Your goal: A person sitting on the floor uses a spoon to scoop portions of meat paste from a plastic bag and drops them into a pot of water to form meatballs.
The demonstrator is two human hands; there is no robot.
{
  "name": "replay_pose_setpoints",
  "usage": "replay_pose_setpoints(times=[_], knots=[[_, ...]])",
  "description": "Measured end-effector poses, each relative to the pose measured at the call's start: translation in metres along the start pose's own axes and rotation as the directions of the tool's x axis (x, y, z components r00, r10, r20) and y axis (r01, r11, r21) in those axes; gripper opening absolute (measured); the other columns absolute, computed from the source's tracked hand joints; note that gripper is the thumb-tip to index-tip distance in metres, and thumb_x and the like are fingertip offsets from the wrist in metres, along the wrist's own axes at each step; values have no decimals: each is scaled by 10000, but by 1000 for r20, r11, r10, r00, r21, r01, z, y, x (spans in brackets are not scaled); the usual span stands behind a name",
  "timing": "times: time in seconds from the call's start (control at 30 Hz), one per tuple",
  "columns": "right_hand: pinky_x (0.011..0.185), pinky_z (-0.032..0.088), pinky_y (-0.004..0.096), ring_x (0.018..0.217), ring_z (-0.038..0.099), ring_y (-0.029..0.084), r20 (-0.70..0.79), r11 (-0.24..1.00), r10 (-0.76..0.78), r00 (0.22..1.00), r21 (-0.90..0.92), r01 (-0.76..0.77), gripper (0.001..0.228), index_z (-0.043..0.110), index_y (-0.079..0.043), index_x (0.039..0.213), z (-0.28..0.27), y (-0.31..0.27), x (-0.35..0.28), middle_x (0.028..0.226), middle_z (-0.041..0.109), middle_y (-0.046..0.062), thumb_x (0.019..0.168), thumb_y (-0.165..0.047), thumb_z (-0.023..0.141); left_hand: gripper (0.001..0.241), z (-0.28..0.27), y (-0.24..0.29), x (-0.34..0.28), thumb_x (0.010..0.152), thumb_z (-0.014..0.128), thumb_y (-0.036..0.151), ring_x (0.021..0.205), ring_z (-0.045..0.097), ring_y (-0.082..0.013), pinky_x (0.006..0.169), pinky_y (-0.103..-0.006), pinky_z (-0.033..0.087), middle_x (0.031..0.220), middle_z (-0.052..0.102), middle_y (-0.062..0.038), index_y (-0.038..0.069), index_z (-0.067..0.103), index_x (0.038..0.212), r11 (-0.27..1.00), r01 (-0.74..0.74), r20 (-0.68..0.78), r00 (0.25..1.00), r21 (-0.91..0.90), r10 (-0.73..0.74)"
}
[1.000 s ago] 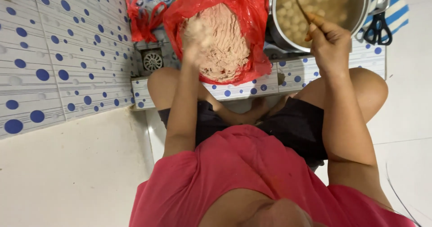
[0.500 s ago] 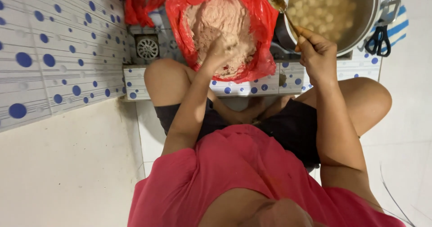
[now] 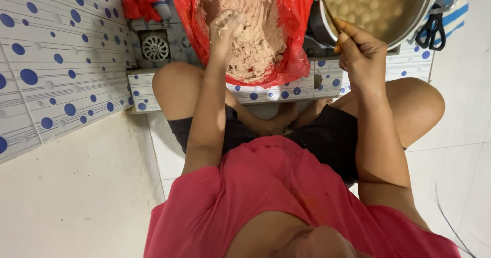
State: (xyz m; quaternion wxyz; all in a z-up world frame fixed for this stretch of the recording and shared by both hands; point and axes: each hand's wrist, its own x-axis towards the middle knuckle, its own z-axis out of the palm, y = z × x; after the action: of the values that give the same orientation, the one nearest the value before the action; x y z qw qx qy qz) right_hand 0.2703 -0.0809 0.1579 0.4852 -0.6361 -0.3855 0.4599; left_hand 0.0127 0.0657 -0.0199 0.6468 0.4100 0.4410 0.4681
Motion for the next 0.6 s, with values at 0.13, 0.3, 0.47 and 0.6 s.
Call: replay_pose_setpoints(times=[0.13,0.3,0.47,0.6], knots=[[479,239,169,533,302,24,-5,999,17,1000,35,-17,337,628,-29,1428,-2,5,1,798,554,24,1112,-140,594,1145,3,-11,0,699,859,447,1470,442,-366,1226,-567,308,1588,382,-193,68,204,1558,898,437,-159,891,54,-425],[483,253,167,550,313,26,-5,999,31,1000,21,-31,331,632,-36,1426,2,2,1,801,552,18,1112,-131,597,876,11,-29,5,746,897,47,1305,640,-356,1167,-505,487,1392,611,-216,-13,362,1436,954,267,-120,951,-136,-284],[485,240,170,546,304,25,7,999,21,1000,33,-22,324,629,-42,1428,2,4,1,806,551,27,1119,-132,593,891,-6,-78,11,777,931,158,1320,571,-376,1164,-434,445,1392,576,-232,-28,380,1452,909,126,-225,974,398,-37],[478,224,176,532,290,24,7,1000,13,1000,24,-13,318,624,-32,1431,3,6,2,798,542,29,1126,-110,576,418,9,-32,7,787,828,529,618,606,-92,716,-299,574,672,623,42,187,588,764,888,-61,33,998,457,52]])
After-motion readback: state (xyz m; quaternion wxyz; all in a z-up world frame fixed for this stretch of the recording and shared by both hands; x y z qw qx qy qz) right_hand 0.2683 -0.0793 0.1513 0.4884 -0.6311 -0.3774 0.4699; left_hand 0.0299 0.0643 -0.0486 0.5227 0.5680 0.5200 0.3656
